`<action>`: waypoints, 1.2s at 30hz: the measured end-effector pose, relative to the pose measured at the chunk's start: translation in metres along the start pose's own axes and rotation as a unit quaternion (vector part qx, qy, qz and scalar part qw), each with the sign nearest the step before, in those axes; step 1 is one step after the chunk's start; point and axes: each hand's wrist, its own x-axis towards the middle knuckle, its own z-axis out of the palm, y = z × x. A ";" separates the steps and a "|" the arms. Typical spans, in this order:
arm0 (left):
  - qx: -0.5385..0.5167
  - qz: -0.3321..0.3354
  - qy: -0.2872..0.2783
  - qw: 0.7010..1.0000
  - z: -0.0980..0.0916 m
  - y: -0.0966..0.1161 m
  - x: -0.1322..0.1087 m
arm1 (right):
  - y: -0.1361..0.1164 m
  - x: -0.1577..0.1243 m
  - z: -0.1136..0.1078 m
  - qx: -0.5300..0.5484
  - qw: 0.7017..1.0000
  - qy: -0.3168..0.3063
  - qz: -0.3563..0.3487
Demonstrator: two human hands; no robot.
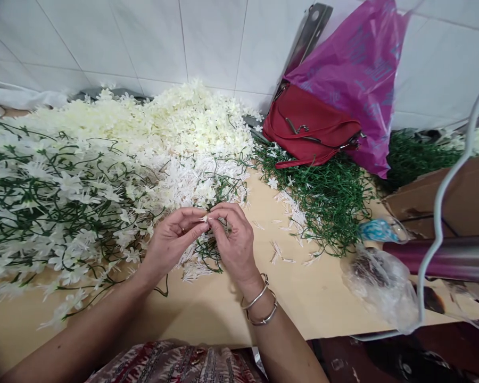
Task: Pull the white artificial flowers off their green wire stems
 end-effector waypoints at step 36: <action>0.239 0.114 0.101 0.959 -0.010 0.020 0.010 | 0.002 0.000 -0.010 0.036 0.990 0.113 0.076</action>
